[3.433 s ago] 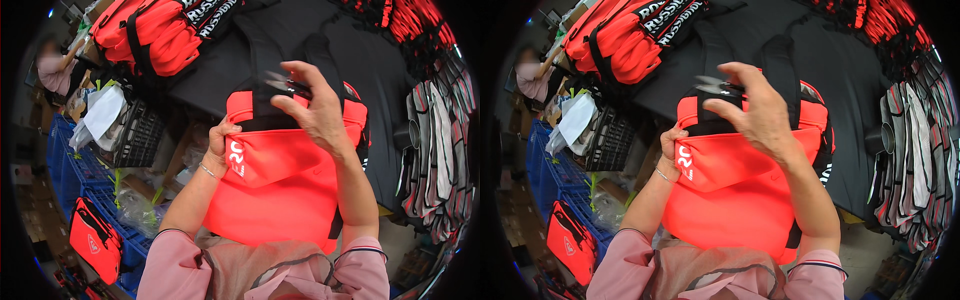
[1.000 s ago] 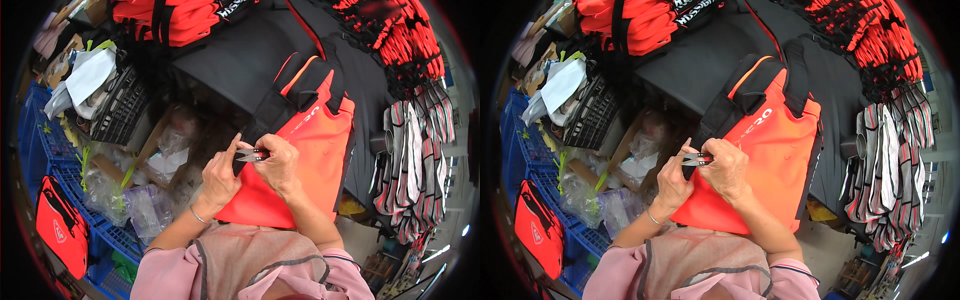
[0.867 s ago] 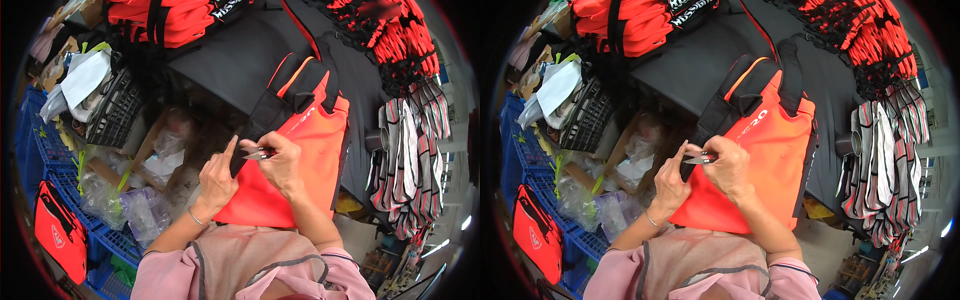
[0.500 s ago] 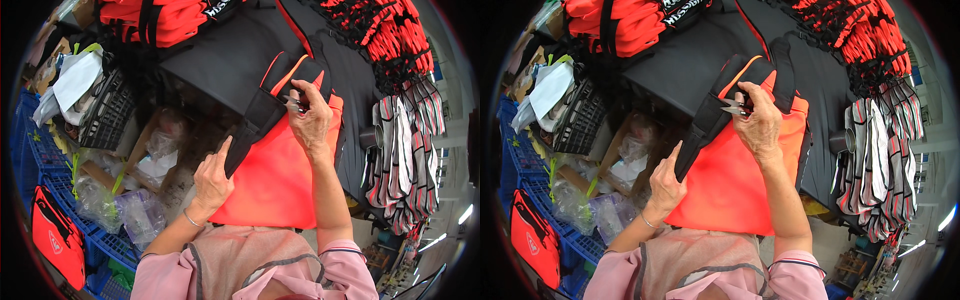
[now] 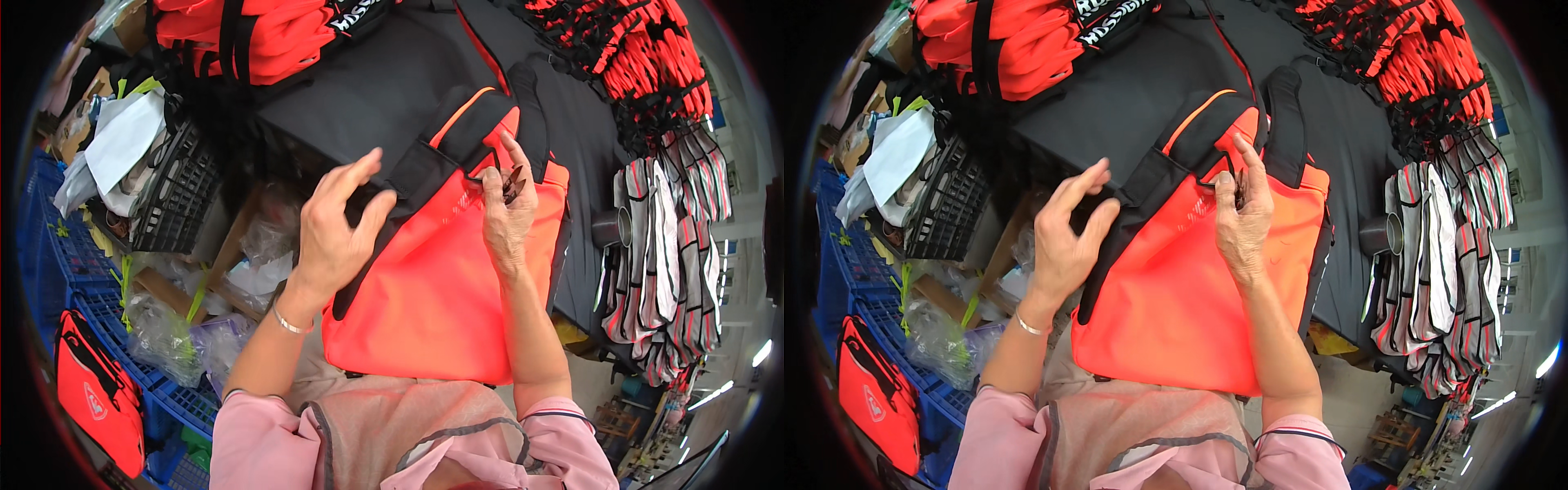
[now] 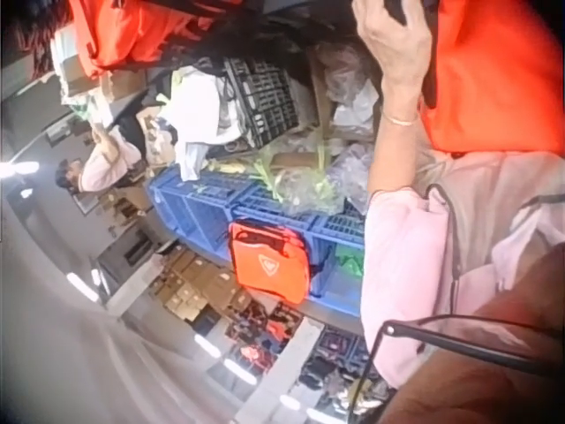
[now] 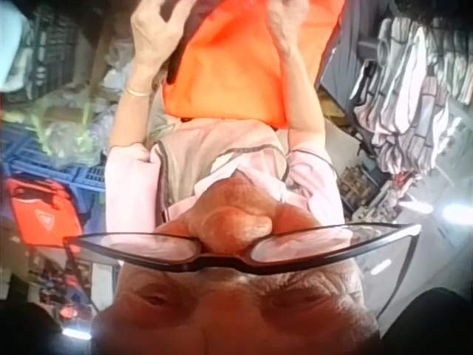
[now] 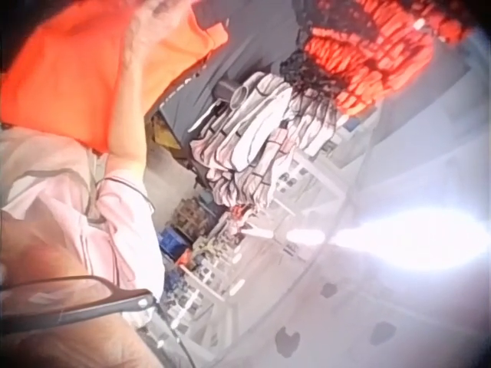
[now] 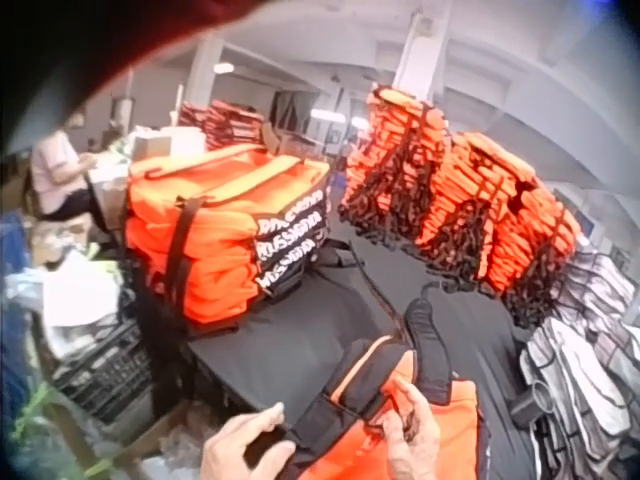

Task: The person is inspecting a neon orange backpack and trimming loose threads with a pair of scissors.

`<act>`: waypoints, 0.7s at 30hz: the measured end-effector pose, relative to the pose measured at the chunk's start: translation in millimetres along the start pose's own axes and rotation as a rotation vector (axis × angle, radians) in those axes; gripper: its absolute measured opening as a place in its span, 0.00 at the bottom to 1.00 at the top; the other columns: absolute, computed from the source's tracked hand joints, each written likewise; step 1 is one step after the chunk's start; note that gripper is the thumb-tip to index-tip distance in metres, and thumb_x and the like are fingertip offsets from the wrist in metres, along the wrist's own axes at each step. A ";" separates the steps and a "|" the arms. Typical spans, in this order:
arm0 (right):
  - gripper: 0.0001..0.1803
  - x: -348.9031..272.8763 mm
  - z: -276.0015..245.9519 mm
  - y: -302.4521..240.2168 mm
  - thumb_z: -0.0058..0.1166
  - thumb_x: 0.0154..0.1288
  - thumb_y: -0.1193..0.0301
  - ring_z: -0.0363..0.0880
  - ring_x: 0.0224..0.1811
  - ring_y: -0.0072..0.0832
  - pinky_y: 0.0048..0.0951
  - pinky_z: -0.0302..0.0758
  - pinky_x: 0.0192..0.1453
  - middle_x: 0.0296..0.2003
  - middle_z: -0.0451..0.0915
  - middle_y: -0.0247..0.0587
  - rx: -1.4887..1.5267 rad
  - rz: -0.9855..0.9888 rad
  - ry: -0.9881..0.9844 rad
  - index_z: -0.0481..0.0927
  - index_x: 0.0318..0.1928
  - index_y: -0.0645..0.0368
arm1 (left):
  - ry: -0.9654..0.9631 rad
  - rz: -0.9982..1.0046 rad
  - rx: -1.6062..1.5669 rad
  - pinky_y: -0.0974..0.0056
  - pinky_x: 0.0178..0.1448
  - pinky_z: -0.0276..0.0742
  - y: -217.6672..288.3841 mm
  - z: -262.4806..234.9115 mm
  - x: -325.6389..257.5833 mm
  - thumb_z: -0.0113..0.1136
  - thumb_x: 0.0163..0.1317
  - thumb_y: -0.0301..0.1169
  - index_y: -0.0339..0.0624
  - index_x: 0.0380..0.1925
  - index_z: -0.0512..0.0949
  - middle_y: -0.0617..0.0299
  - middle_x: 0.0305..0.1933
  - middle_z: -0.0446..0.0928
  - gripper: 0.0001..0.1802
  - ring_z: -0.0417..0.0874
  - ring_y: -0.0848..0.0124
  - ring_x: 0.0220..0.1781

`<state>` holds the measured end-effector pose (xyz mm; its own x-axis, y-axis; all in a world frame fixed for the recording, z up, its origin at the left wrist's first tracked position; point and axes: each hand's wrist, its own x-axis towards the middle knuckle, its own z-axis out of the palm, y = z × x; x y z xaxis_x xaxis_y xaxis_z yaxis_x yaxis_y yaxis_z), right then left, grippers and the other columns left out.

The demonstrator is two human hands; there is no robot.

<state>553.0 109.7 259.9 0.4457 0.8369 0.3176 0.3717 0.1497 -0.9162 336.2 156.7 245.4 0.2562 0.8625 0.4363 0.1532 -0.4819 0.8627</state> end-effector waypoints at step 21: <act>0.34 24.6 -12.6 -43.2 0.67 0.58 0.74 0.73 0.25 0.29 0.28 0.78 0.40 0.25 0.75 0.40 -0.592 -0.029 -0.229 0.69 0.65 0.59 | 0.029 -0.149 -0.088 0.66 0.44 0.75 -20.7 58.8 49.3 0.63 0.66 0.32 0.33 0.34 0.79 0.58 0.31 0.81 0.11 0.81 0.71 0.35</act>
<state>558.2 117.2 310.4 0.2678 0.9381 0.2197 0.7973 -0.0877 -0.5972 401.8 200.1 234.0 0.2089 0.9280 0.3085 0.1027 -0.3345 0.9368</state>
